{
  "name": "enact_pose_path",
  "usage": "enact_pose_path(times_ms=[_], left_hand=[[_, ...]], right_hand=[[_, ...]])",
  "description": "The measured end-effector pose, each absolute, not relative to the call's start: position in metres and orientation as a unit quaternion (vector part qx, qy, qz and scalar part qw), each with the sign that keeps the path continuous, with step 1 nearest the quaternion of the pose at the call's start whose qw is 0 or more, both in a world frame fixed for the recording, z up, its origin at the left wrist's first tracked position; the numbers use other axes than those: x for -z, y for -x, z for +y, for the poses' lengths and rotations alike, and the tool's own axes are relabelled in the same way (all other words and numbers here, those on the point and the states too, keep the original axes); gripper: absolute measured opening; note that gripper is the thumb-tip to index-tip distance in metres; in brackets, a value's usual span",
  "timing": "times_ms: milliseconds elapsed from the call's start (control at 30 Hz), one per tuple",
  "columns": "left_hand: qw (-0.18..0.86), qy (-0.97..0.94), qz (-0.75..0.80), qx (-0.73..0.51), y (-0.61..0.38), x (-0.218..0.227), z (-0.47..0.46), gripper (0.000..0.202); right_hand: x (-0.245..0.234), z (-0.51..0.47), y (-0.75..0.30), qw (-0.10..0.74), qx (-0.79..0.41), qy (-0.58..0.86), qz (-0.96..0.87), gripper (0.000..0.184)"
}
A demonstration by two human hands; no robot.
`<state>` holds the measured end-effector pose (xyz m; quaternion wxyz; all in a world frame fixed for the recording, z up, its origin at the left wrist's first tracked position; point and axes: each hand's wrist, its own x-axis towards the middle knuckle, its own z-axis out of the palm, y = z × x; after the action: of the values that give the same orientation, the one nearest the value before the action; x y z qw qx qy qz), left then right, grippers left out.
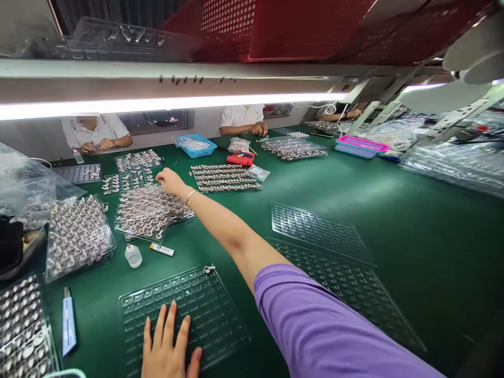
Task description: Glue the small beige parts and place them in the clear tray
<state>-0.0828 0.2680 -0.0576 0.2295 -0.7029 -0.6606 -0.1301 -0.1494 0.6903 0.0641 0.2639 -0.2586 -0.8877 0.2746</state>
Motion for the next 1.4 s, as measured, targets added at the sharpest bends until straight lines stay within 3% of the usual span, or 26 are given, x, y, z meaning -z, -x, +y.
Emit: enact_pose_path(times_ms=[167,433,700,1000,1167,1400], left_hand=[[0.163,0.694,-0.692,0.117,0.079,0.046,0.271,0.039],[0.098,0.701,-0.694,0.132,0.075,0.039,0.277,0.043],[0.097,0.706,-0.692,0.114,0.075,0.034,0.277,0.044],[0.113,0.707,-0.690,0.104,0.076,0.033,0.275,0.045],[0.122,0.708,-0.687,0.107,0.077,0.033,0.276,0.044],[0.119,0.710,-0.684,0.117,0.076,0.034,0.277,0.045]], right_hand=[[-0.054,0.646,0.065,0.270,-0.435,0.292,-0.808,0.027],[0.000,0.508,-0.097,0.181,-0.612,0.367,-0.677,0.010],[0.008,0.486,-0.105,0.215,-0.622,0.416,-0.628,0.005],[-0.004,0.484,-0.100,0.216,-0.664,0.411,-0.586,0.011],[-0.002,0.468,-0.103,0.217,-0.696,0.417,-0.543,0.004],[0.014,0.462,-0.099,0.300,-0.613,0.474,-0.557,0.007]])
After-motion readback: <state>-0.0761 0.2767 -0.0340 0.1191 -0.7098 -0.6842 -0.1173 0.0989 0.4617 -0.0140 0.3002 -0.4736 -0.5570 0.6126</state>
